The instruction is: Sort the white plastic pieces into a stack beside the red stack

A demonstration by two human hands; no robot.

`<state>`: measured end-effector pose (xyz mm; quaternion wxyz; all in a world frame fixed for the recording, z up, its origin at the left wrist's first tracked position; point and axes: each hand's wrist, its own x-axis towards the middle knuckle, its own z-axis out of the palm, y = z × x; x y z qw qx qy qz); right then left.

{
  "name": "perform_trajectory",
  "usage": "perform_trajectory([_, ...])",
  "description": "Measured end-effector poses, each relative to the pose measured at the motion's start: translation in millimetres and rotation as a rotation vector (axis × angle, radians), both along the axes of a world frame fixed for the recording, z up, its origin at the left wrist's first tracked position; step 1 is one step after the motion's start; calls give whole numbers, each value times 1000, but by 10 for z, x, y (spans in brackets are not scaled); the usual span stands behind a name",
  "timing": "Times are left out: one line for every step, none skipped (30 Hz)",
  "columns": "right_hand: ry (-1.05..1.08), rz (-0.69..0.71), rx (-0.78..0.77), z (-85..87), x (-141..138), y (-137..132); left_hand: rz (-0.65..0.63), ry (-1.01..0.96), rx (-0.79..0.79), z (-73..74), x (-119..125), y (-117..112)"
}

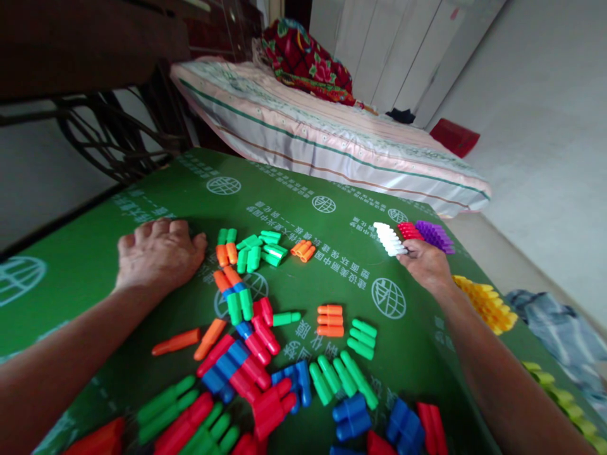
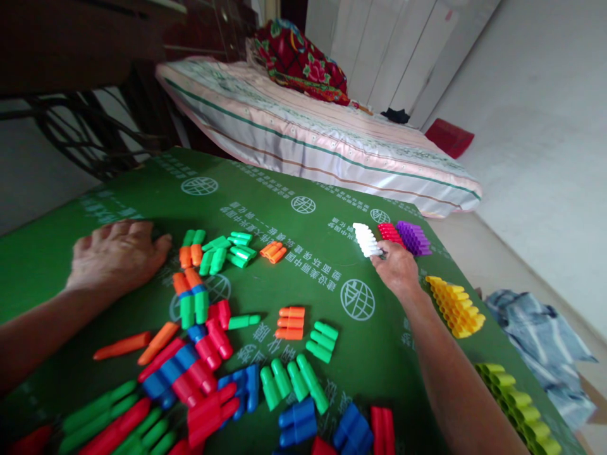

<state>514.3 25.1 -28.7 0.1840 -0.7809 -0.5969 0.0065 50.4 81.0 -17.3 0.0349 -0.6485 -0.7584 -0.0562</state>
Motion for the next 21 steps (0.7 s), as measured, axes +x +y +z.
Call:
perform_trajectory([12,-16,8,17,-8,-33,-1,-2,0,1,0,0])
perform_trajectory([23,-34,19,36,-20,-74,-1,-5,1,3,1,0])
perform_trajectory([32,-46,26,53,-35,-123,0,-9,2,6,1,-1])
perform_trajectory([38,-45,28,68,-54,-179,-2,-15,2,9,2,-2])
perform_trajectory([44,-37,30,80,-74,-243,-4,-21,3,12,3,-4])
perform_trajectory([50,-21,33,87,-96,-314,-6,-27,4,15,4,-6])
perform_trajectory([57,-1,35,89,-118,-392,-9,-32,5,17,6,-10])
perform_trajectory([63,22,38,85,-139,-475,-8,-36,8,19,8,-16])
perform_trajectory([64,46,40,76,-159,-565,-8,-38,11,22,12,-23])
perform_trajectory([59,64,42,63,-177,-661,-6,-40,15,24,16,-31])
perform_trajectory([49,82,45,45,-193,-763,-6,-41,20,28,21,-42])
perform_trajectory([38,98,50,25,-207,-869,-10,-43,23,31,27,-53])
perform_trajectory([25,114,57,3,-219,-980,-15,-46,28,35,34,-66])
perform_trajectory([13,134,64,-18,-229,-1095,-22,-49,31,39,40,-78])
perform_trajectory([6,161,68,-38,-238,-1213,-28,-53,33,42,46,-89])
perform_trajectory([2,196,70,-55,-244,-1332,-33,-58,36,43,52,-98])
perform_trajectory([2,234,71,-68,-249,-1452,-35,-63,38,42,58,-105])
perform_trajectory([-2,273,74,-76,-253,-1572,-32,-68,41,40,62,-109])
perform_trajectory([-11,309,77,-80,-255,-1691,-26,-73,43,35,66,-111])
perform_trajectory([-27,335,81,-80,-255,-1808,-19,-78,44,29,67,-109])
perform_trajectory([-51,356,90,-77,-250,-1923,-11,-84,45,23,67,-106])
